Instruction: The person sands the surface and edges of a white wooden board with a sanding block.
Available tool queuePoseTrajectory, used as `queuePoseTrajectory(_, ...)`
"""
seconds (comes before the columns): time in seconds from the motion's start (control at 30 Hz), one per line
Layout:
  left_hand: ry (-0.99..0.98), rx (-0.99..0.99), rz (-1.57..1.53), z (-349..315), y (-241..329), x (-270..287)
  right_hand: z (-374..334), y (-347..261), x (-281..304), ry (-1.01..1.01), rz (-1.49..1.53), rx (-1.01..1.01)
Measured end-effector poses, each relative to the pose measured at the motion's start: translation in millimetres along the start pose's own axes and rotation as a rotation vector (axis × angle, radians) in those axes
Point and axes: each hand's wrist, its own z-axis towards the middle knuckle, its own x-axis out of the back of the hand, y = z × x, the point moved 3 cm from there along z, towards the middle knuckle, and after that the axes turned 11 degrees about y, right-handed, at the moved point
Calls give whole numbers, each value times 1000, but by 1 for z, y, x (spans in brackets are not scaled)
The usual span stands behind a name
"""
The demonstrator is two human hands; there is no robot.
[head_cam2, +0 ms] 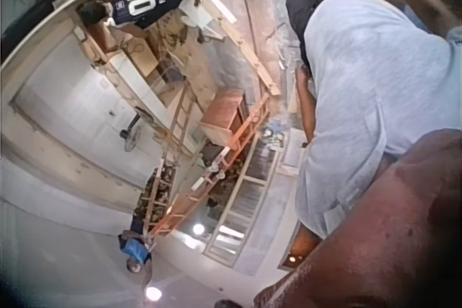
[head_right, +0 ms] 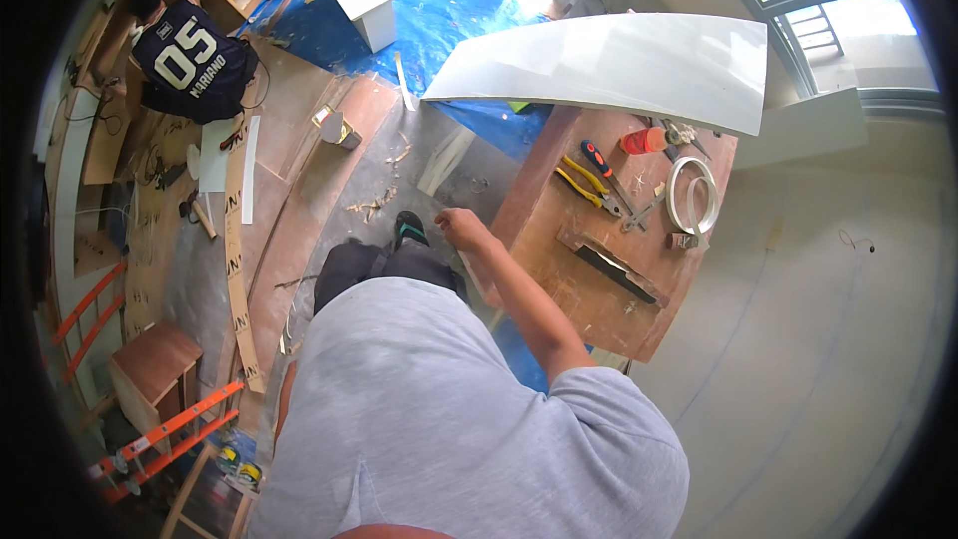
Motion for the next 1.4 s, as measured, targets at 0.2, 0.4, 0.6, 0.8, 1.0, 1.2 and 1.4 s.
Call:
queuePoseTrajectory(0.2, -18, -250, -21, 53, 124, 25, -10, 6, -7, 2, -125, -99)
queuePoseTrajectory(0.4, -36, -386, 26, 119, 281, 56, -22, 6, 7, 131, -128, -268)
queuePoseTrajectory(0.6, -81, -427, 57, 172, 377, 83, -38, -5, -1, 262, -65, -403)
queuePoseTrajectory(0.8, -134, -271, 152, 196, 430, 85, -56, -18, -24, 286, 13, -509)
queuePoseTrajectory(1.0, -299, -391, 303, 214, 451, 71, -58, -13, 24, 690, 38, -409)
queuePoseTrajectory(1.2, -166, -424, 334, 197, 493, 51, -68, 19, 114, 1331, 116, -459)
queuePoseTrajectory(1.4, -130, -527, 428, 180, 548, 18, -161, 104, 159, 1721, 134, -1376)
